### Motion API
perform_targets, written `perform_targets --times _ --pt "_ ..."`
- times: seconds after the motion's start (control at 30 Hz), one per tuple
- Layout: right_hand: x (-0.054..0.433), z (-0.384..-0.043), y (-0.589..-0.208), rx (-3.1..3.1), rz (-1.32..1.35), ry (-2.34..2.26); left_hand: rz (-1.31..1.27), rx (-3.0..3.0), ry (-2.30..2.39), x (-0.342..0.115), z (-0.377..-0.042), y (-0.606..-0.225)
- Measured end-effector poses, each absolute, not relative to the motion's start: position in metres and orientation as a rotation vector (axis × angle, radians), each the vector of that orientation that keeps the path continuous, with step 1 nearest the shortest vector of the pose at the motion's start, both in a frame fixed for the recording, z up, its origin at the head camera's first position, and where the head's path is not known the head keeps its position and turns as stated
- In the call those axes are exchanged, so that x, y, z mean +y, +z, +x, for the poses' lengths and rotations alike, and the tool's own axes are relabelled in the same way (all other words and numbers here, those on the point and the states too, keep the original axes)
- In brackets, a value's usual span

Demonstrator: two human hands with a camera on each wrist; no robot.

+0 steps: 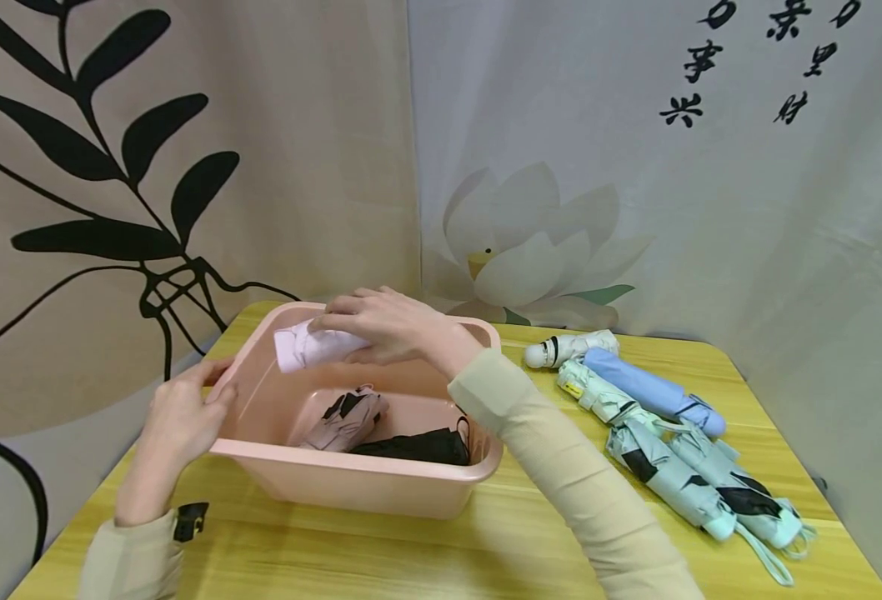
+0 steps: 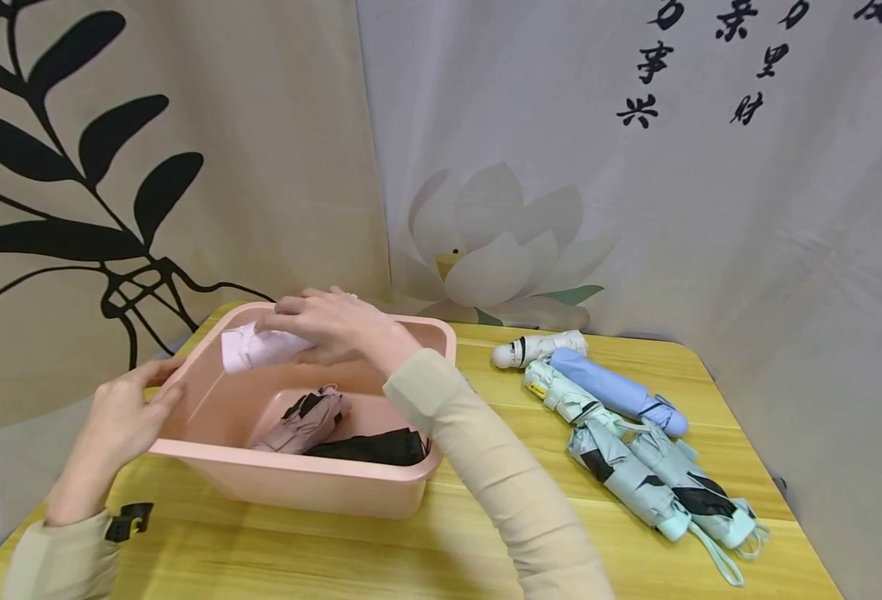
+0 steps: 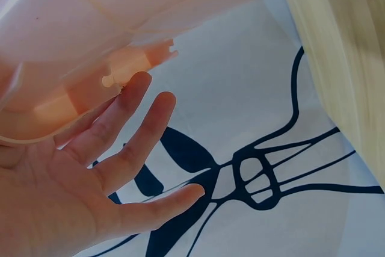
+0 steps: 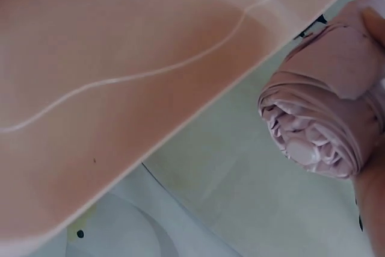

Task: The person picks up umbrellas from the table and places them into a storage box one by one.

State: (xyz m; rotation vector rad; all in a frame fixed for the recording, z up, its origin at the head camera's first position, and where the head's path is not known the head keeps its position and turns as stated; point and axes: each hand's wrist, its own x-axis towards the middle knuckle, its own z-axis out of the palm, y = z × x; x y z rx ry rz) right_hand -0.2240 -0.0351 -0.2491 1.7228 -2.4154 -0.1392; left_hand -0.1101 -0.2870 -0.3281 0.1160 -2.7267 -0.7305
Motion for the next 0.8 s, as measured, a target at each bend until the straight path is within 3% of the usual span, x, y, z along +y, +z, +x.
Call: perform_targets --times 0.8 --pt "-0.052 -0.224 -0.289 -2.441 1.766 -0.309 0.113 -2.714 -0.735 -0.287 -0.109 -0.329"
